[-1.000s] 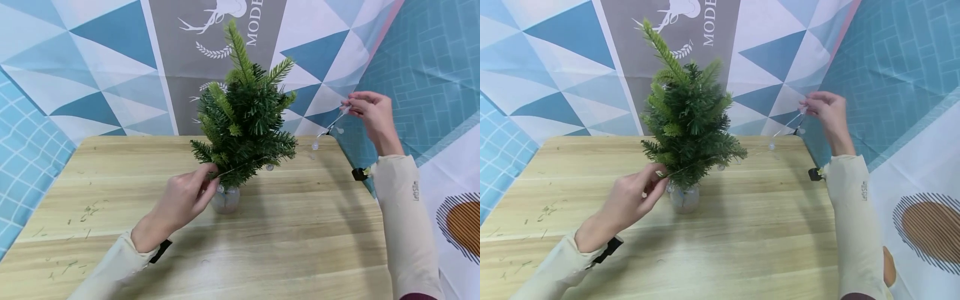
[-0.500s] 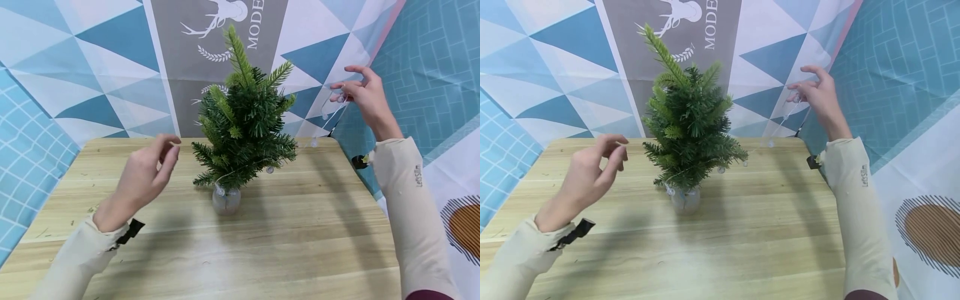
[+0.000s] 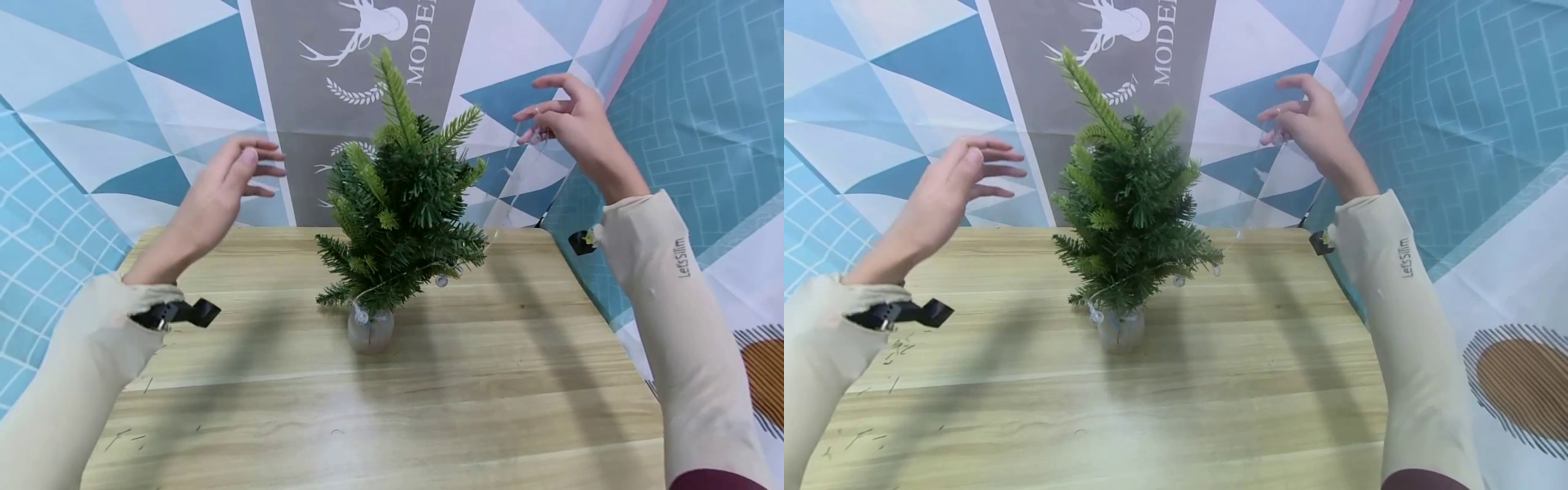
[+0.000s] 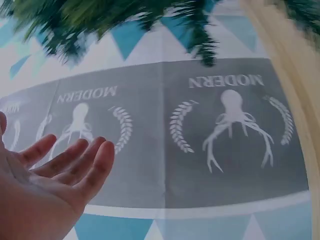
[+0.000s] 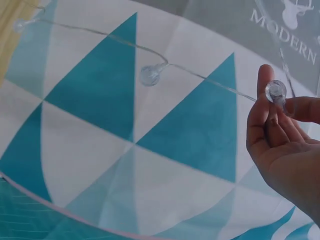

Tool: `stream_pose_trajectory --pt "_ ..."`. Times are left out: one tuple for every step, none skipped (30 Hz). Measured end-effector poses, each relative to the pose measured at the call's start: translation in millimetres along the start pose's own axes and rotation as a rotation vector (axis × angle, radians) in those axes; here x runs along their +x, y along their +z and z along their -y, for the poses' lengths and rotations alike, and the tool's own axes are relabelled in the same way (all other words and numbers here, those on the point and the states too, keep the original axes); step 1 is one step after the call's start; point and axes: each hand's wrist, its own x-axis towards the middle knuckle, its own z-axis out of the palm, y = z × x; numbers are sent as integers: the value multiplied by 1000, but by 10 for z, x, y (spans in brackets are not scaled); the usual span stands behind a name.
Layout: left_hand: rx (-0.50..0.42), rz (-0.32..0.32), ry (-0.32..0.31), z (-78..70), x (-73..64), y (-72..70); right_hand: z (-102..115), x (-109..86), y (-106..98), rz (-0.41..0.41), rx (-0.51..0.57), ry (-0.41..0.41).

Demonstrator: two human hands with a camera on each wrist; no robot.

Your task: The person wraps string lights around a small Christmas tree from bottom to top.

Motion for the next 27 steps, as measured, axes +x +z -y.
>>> stream_pose_trajectory --pt "-47 17 -8 -21 58 -34 42 21 26 8 1 -10" --pt "-100 30 -14 -48 114 -65 87 44 53 15 6 -20" --pt "-155 40 -18 -72 168 -93 131 67 78 23 12 -31" --pt "-212 48 -18 -98 220 -120 176 89 104 31 16 -42" --pt "-267 52 -16 -120 269 -145 220 114 130 35 21 -53" --pt "-325 54 -17 -143 317 -169 266 138 156 36 13 -64" --pt "-374 55 -18 -163 364 -190 313 162 184 36 16 -68" --pt "-412 56 -20 -180 411 -211 361 186 213 36 16 -69" --pt "-439 60 -23 -196 456 -230 407 209 244 37 10 -69" --pt "-462 65 -33 -212 498 -249 454 233 277 39 10 -69" --pt "-478 74 -44 -226 539 -266 501 258 310 42 7 -69" --pt "-490 86 -52 -237 576 -282 549 282 346 47 2 -68" --pt "-496 99 -61 -246 612 -297 595 305 382 53 -11 -69" --pt "-507 111 -68 -253 648 -310 638 326 420 61 -28 -71" --pt "-518 125 -75 -261 681 -320 683 350 457 69 -36 -73" --pt "-524 139 -78 -266 713 -328 726 372 493 78 -38 -79" --pt "-521 152 -77 -268 744 -333 767 392 526 87 -46 -86" --pt "-519 163 -79 -273 776 -337 805 411 557 95 -49 -95" --pt "-521 169 -84 -279 810 -336 841 430 586 103 -46 -107" --pt "-522 175 -91 -286 844 -332 874 449 616 112 -31 -121" --pt "-519 180 -100 -293 879 -322 904 470 644 120 -8 -136" --pt "-514 184 -109 -300 914 -307 931 489 671 129 17 -150" --pt "-510 187 -121 -306 952 -287 955 508 698 136 38 -162" --pt "-511 193 -132 -316 991 -261 976 526 728 146 64 -174" --pt "-510 201 -140 -321 1027 -227 995 543 758 156 89 -182" --pt "-507 211 -147 -324 1061 -188 1011 557 786 168 106 -189" --pt "-512 223 -151 -329 1095 -144 1029 570 813 183 127 -197"
